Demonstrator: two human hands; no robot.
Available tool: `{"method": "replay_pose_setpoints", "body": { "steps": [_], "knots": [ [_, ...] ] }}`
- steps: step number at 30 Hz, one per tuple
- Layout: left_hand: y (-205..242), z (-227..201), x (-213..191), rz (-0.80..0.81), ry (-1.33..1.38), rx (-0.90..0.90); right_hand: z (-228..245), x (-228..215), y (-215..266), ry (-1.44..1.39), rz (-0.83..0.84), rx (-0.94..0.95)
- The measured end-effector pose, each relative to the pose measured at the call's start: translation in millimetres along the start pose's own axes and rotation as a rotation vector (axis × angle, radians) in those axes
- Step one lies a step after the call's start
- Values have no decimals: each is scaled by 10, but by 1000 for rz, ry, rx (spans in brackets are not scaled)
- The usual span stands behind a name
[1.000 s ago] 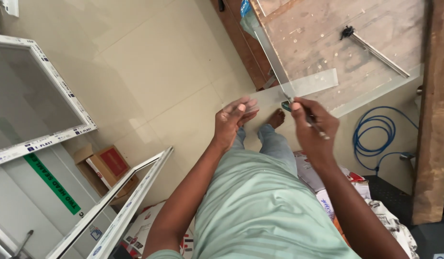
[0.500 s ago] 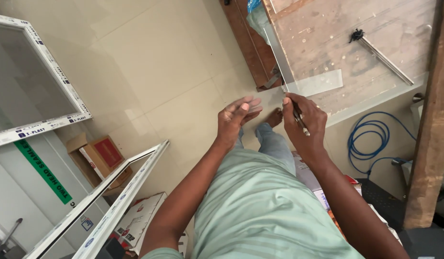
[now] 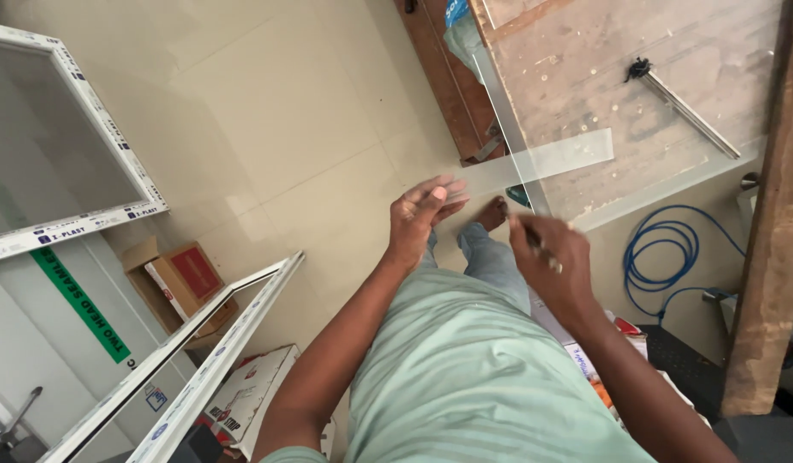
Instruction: Assembling a window frame by measuring material, placing a glass pane, and hammering in plastic retainers.
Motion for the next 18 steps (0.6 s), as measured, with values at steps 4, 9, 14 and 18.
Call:
{"method": "replay_pose_setpoints", "body": {
  "steps": [4, 9, 14, 18],
  "knots": [
    [-130, 154, -139, -22, 23, 33, -190, -82, 33, 47, -23, 118],
    [-17, 145, -98, -18, 46, -6, -244, -283, -375, 150, -170, -153],
    [-84, 261, -265, 8, 65, -24, -504, -148, -399, 241, -92, -140],
    [-58, 405, -533, -21, 174, -101, -549, -115, -349, 240, -121, -157]
  ]
}}
Point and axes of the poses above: each hand's wrist, its own y-axis away from the middle knuckle, its own x-axis out of the palm, z = x × y, the point moved 2 cm from there along -y, towards the middle knuckle
